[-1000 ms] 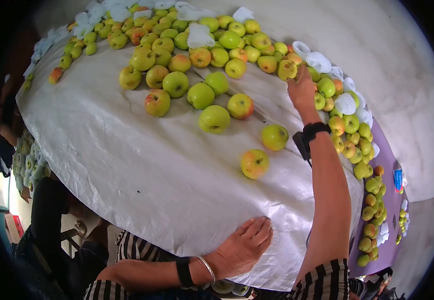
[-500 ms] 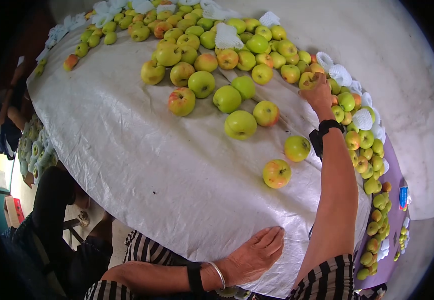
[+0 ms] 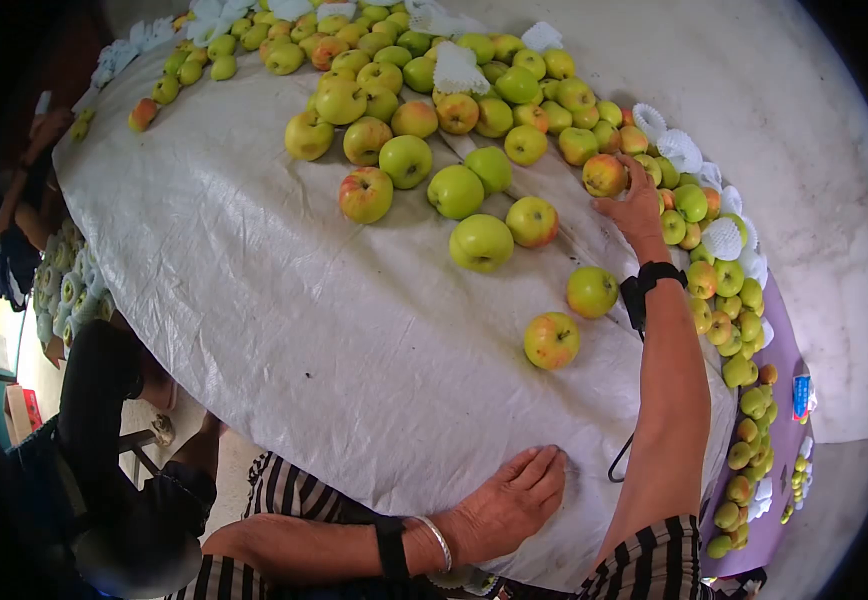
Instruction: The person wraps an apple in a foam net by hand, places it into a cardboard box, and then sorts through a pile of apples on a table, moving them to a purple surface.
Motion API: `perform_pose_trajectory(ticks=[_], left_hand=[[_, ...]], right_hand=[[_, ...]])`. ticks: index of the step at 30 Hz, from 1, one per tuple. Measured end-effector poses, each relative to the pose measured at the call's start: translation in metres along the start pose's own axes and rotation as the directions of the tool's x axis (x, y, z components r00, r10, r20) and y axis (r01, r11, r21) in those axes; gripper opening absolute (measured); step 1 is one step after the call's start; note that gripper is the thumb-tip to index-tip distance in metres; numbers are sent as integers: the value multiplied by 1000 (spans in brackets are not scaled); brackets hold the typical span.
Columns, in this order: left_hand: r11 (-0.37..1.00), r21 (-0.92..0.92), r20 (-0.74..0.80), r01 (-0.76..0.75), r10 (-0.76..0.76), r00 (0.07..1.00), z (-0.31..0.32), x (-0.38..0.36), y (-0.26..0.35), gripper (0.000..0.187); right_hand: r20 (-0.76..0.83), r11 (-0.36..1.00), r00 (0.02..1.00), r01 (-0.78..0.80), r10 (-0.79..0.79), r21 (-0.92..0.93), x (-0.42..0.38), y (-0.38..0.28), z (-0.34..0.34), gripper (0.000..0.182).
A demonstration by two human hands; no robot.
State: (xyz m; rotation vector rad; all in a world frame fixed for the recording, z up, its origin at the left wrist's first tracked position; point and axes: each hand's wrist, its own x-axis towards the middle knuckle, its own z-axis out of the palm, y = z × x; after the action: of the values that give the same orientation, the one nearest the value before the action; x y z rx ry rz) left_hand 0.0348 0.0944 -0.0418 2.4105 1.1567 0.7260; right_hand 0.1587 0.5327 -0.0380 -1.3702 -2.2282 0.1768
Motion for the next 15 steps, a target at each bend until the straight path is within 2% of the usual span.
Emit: perform_pose_trajectory(ticks=[2, 5, 8, 9, 11, 14, 15], left_hand=[[1000, 11, 0, 0, 0, 1000, 0, 0, 0, 51], [1000, 27, 0, -6, 6, 1000, -1, 0, 0, 52], [999, 40, 0, -5, 6, 1000, 0, -1, 0, 52], [999, 41, 5, -1, 1, 1000, 2, 0, 0, 52], [999, 52, 15, -1, 1, 1000, 1, 0, 1, 51], [996, 84, 26, -4, 2, 1000, -5, 2, 0, 50], [995, 95, 29, 7, -10, 1000, -7, 3, 0, 49]], right_hand=[[-48, 997, 996, 72, -70, 40, 2, 3, 10, 95], [-30, 989, 999, 32, -28, 144, 3, -2, 10, 89], [101, 957, 974, -220, 203, 188, 4, -11, 0, 82], [169, 886, 955, -291, 244, 361, -1, -19, -7, 78], [314, 637, 906, -423, 283, 645, -21, -38, -23, 70], [347, 359, 927, -376, 144, 855, -51, -58, -44, 58], [373, 298, 921, -390, 114, 871, -59, -63, -52, 56]])
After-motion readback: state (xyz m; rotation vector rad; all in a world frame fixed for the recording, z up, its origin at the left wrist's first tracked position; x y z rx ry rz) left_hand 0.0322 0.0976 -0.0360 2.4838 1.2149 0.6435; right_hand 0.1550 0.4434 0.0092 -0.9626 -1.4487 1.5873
